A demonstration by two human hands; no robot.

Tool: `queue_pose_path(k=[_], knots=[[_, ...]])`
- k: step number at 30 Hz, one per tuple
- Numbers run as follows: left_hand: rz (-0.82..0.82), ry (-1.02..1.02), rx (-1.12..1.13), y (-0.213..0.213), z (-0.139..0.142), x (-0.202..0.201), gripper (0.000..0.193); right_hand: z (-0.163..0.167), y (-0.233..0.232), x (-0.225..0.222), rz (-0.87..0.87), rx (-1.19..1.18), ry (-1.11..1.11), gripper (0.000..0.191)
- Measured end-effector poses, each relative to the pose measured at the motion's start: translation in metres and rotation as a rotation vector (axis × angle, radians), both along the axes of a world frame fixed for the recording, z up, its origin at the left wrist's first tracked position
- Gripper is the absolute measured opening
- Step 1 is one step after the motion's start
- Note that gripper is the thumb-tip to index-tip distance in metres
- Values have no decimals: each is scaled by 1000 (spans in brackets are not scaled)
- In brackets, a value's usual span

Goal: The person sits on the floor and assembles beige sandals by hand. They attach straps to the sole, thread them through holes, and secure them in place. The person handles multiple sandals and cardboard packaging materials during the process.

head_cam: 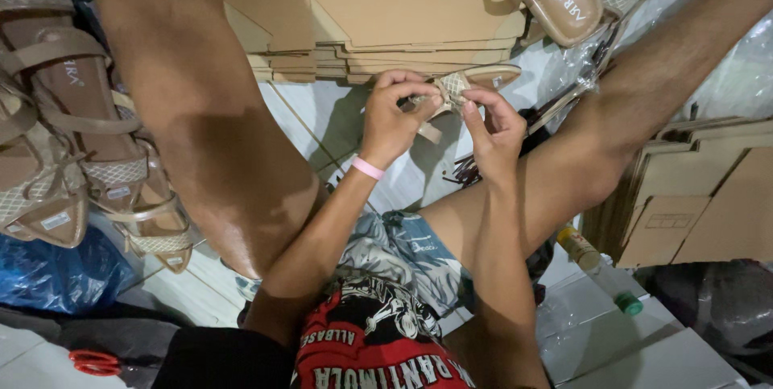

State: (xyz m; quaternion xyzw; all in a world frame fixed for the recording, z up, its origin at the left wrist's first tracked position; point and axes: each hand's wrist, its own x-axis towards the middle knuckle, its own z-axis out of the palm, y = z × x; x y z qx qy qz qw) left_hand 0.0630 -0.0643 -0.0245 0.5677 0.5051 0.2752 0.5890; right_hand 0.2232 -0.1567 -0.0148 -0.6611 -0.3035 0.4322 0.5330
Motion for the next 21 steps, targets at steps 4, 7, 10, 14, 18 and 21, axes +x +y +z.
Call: queue_pose_path(k=[4,7,10,14,18,21], knots=[[-59,-83,13,1,3,-1,16,-3,-3,0,-76,-98,13,18],[-56,-102,50,0,8,-3,15,-3,-4,0,-53,-57,11,18],[-31,-40,40,0,13,-1,15,-3,-4,0,-34,-23,32,18],[47,55,14,2,19,2,21,-4,-2,0,-16,7,17,19],[65,-29,64,-2,28,1,16,-6,-1,0,-62,-42,38,20],[-35,-52,265,-8,36,-6,22,-7,-2,-1,-82,-74,40,21]])
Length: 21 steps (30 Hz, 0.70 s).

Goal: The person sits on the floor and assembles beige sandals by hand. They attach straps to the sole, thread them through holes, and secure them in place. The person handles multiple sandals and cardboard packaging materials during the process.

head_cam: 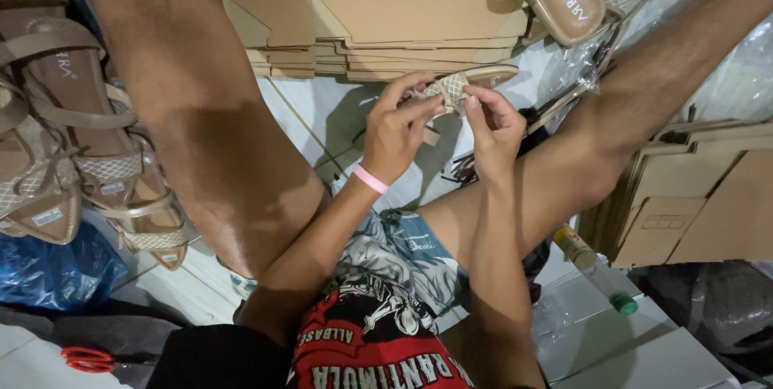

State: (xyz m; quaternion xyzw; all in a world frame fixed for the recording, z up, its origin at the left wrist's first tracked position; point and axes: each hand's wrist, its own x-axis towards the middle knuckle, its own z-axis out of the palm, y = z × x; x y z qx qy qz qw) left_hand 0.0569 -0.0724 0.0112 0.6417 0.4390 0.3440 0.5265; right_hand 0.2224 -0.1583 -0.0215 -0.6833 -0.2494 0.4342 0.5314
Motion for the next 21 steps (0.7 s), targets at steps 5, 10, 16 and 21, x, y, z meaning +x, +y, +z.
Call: queue_pose_path(k=[5,10,16,21], knots=[[-38,91,202,3,-1,-3,23,1,3,-3,28,-2,-14,22],[-16,187,184,4,-4,1,16,2,5,-5,28,-55,-43,23],[63,172,223,-2,7,-2,22,2,2,-4,28,-41,-10,21],[126,147,50,-2,12,0,19,3,1,-5,35,-14,18,21]])
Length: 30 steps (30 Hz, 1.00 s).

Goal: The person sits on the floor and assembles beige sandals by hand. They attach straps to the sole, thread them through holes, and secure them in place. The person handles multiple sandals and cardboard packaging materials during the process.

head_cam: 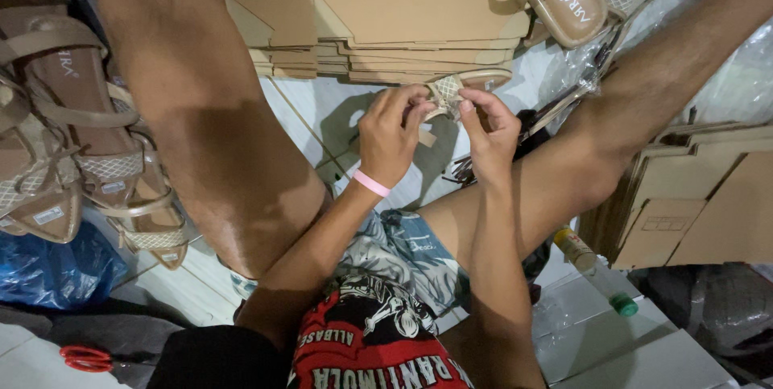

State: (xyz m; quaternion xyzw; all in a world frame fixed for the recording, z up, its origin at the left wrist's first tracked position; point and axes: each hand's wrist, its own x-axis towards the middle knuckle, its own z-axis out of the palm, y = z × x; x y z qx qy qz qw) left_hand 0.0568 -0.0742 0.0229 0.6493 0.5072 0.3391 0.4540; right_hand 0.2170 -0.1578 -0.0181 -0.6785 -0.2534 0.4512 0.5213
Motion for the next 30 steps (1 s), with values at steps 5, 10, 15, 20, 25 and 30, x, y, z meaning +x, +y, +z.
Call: queue_pose_path(k=[5,10,15,20,25,30], knots=[[0,20,38,-2,-6,0,24,1,1,-1,33,4,67,21],[-89,152,223,-3,-11,-5,31,4,2,1,121,59,65,23],[-99,92,164,1,-15,-9,26,8,0,5,133,48,168,34],[-62,38,100,3,-18,-6,14,2,6,4,138,7,12,22],[-12,-24,-58,3,-25,0,11,4,12,-1,158,-16,-138,17],[14,8,-75,2,-31,1,13,12,20,-6,146,48,-372,14]])
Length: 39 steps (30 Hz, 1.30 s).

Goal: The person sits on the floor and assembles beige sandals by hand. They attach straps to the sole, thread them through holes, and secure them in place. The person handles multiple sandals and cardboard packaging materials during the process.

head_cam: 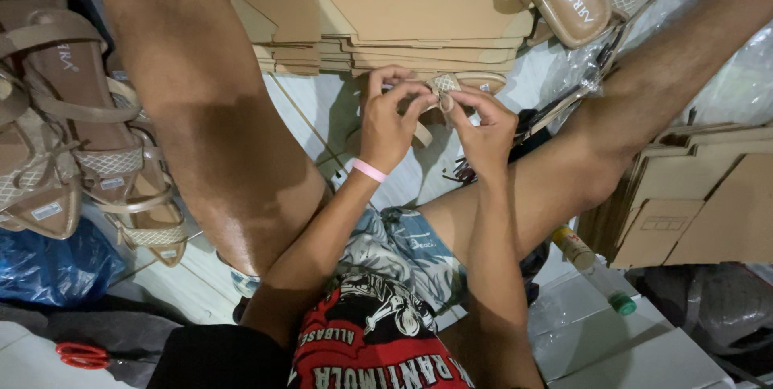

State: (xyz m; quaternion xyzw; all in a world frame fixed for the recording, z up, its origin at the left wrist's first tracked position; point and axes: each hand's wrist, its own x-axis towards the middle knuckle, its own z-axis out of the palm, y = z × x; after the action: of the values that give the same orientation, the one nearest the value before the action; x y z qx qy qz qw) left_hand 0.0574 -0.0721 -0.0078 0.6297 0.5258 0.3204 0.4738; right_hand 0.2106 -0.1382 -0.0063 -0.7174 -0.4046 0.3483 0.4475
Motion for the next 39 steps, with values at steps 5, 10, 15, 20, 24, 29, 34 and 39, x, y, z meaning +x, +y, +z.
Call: queue_pose_path(k=[5,10,15,20,24,29,34,39], knots=[[-25,-78,-91,4,-3,-2,42,5,1,-3,-2,-18,-19,13],[-238,-263,-263,16,1,-7,51,7,-4,-2,27,12,55,9],[-303,-172,-192,17,15,-7,36,13,-15,-5,3,55,129,10],[-311,-198,-121,12,24,-5,30,15,-22,-6,-43,70,-41,11],[-322,-179,-31,10,23,-4,24,10,-19,-1,-16,123,46,12],[-346,-177,-146,10,22,-4,23,6,-20,9,-11,68,145,9],[-420,-174,-22,10,26,-4,35,0,-23,15,-170,-43,205,3],[-401,-167,31,11,29,-4,34,-14,-20,13,-142,1,-148,4]])
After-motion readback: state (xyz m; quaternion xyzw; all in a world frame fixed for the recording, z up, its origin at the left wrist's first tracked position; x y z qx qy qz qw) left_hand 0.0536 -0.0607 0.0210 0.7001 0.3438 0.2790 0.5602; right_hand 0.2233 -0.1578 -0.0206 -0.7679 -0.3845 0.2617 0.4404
